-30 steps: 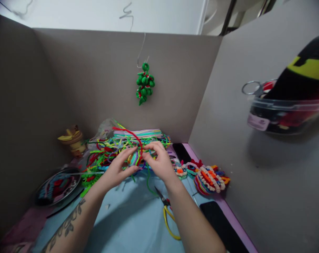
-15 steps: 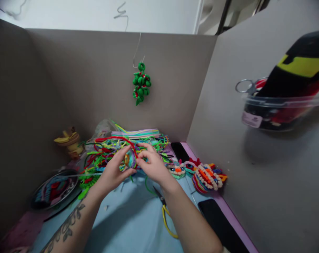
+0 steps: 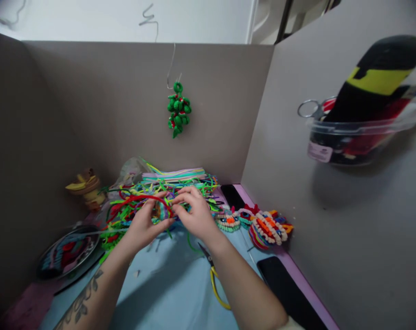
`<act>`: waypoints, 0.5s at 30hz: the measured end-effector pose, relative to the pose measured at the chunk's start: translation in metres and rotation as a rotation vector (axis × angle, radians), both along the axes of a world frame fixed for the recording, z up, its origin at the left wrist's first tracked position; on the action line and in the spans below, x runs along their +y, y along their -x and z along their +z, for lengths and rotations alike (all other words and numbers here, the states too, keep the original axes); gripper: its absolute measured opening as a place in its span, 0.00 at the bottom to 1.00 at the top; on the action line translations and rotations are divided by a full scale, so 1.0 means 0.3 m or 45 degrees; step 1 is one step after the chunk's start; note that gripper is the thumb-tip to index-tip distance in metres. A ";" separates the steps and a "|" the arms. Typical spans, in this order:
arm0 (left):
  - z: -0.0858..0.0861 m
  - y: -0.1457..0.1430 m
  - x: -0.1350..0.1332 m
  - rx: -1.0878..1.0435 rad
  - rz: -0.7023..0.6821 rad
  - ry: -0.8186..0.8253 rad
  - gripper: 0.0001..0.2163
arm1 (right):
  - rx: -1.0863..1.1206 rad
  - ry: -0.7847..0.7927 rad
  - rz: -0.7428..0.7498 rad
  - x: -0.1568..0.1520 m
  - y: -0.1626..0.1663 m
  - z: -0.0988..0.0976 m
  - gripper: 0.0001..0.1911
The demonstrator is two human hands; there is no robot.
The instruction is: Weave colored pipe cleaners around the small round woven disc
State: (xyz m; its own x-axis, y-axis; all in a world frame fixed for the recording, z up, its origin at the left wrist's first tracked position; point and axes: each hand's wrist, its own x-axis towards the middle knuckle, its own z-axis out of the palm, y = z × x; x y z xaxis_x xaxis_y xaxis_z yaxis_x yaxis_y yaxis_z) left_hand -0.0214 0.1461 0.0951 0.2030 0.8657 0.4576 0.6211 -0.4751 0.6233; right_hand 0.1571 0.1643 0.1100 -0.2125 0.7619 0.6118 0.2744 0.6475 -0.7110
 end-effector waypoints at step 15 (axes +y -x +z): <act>0.062 0.035 -0.033 0.207 -0.540 0.515 0.28 | -0.494 -0.398 0.203 0.035 -0.058 -0.006 0.16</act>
